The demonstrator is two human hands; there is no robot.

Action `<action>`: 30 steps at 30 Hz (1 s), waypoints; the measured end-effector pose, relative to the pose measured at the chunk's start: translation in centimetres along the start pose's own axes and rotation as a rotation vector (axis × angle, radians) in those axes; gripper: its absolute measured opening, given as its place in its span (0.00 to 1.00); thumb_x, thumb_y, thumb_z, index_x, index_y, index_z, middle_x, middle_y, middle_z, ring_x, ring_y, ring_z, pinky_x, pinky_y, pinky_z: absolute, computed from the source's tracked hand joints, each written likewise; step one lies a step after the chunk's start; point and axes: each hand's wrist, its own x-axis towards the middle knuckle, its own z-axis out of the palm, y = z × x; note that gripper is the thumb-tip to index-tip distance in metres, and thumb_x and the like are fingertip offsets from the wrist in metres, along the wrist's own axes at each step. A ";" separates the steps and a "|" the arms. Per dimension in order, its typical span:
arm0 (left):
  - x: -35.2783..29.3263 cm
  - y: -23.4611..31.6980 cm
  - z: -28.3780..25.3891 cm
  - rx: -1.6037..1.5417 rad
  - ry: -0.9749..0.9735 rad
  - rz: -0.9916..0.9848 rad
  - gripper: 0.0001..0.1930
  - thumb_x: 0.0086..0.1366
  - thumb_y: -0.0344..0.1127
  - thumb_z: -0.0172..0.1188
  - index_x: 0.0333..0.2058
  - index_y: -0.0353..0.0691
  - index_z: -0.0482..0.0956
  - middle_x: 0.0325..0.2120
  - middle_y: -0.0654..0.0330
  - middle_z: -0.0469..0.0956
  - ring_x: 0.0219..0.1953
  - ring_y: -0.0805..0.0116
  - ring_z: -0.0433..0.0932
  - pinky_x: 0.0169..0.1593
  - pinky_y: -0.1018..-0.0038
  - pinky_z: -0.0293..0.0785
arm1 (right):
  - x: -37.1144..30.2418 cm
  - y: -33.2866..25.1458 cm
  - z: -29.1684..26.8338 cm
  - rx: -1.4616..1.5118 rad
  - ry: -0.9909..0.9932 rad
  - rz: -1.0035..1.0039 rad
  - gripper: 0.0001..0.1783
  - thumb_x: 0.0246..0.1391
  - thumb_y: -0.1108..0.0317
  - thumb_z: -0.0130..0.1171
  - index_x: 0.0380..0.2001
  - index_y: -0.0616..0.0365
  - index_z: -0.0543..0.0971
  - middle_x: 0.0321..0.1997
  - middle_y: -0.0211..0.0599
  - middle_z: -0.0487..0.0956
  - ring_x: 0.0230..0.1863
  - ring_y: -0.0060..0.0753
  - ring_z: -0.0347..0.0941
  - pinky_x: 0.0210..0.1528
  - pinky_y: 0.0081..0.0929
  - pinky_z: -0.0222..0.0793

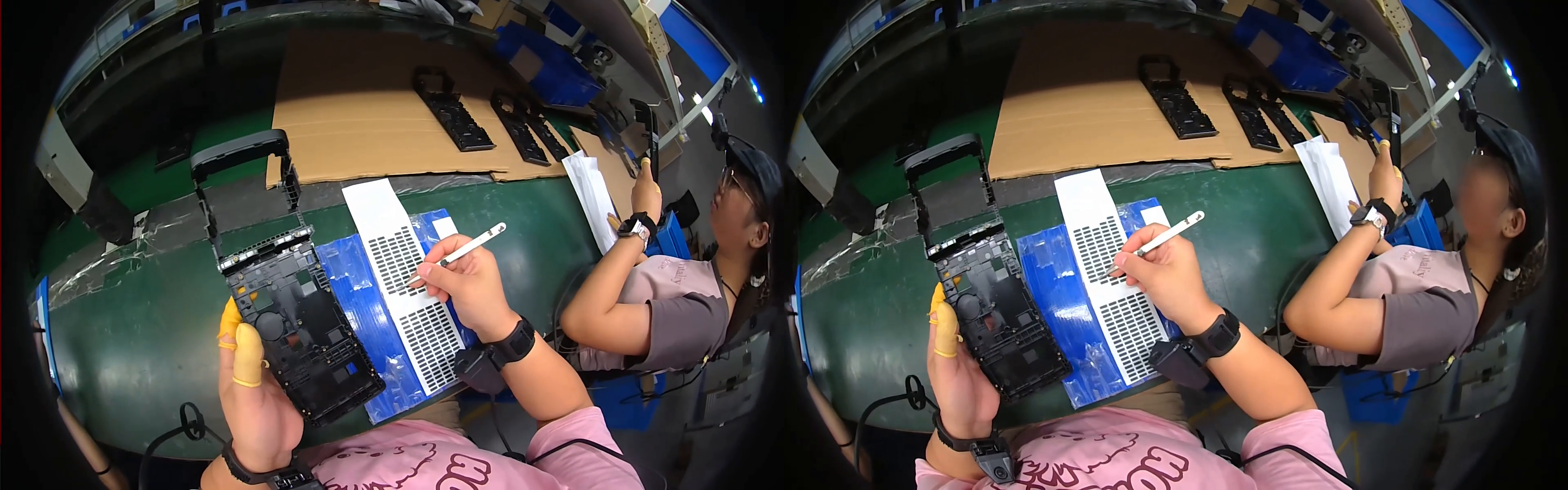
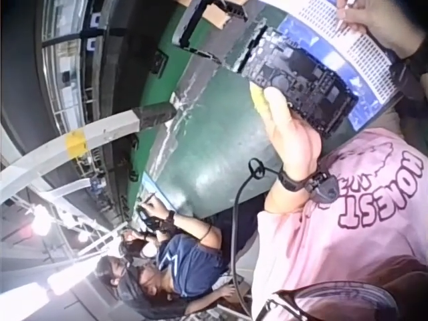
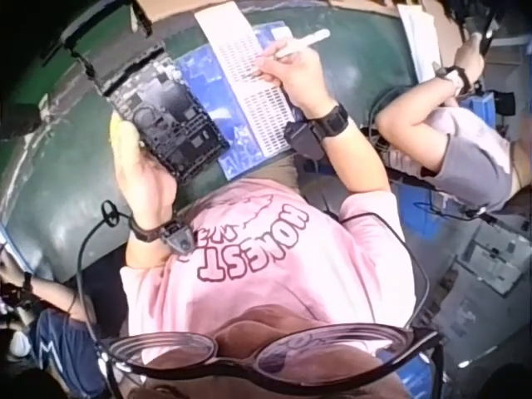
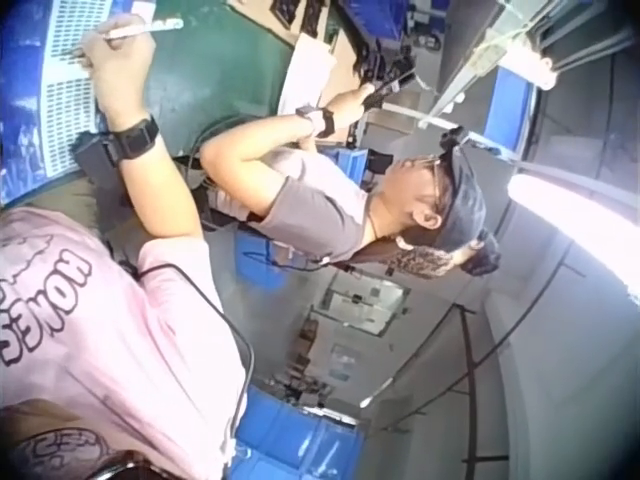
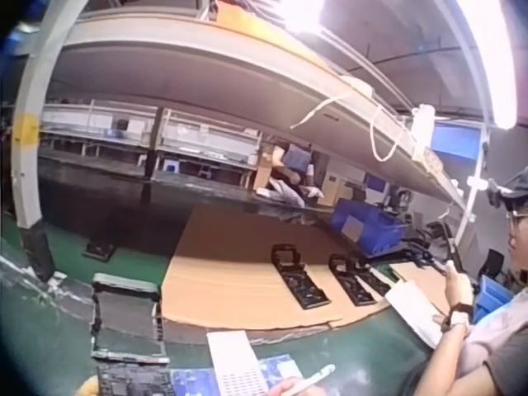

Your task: Assembling electronic components using tweezers and a stylus/pen at an industrial workstation.

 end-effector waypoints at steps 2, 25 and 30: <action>0.1 0.0 -0.4 -0.035 -0.047 -0.049 0.21 0.64 0.40 0.45 0.54 0.39 0.57 0.46 0.59 0.67 0.47 0.69 0.68 0.50 0.70 0.66 | 0.0 0.0 -0.4 0.027 -0.010 0.005 0.06 0.45 0.78 0.56 0.27 0.61 0.69 0.22 0.38 0.76 0.19 0.15 0.68 0.18 0.09 0.59; -0.5 -0.4 -0.8 -0.010 -0.081 -0.123 0.22 0.64 0.44 0.44 0.54 0.39 0.58 0.45 0.58 0.69 0.45 0.67 0.70 0.48 0.71 0.69 | -6.5 -2.8 7.9 0.218 -0.271 0.005 0.11 0.47 0.79 0.56 0.35 0.65 0.69 0.33 0.35 0.74 0.34 0.20 0.73 0.35 0.14 0.69; -0.2 -0.4 -0.7 -0.032 -0.085 -0.117 0.22 0.64 0.44 0.45 0.53 0.40 0.59 0.44 0.59 0.69 0.45 0.68 0.70 0.47 0.72 0.69 | -6.3 -2.9 7.8 0.182 -0.252 0.009 0.11 0.47 0.80 0.56 0.35 0.65 0.70 0.32 0.33 0.74 0.33 0.18 0.72 0.34 0.13 0.67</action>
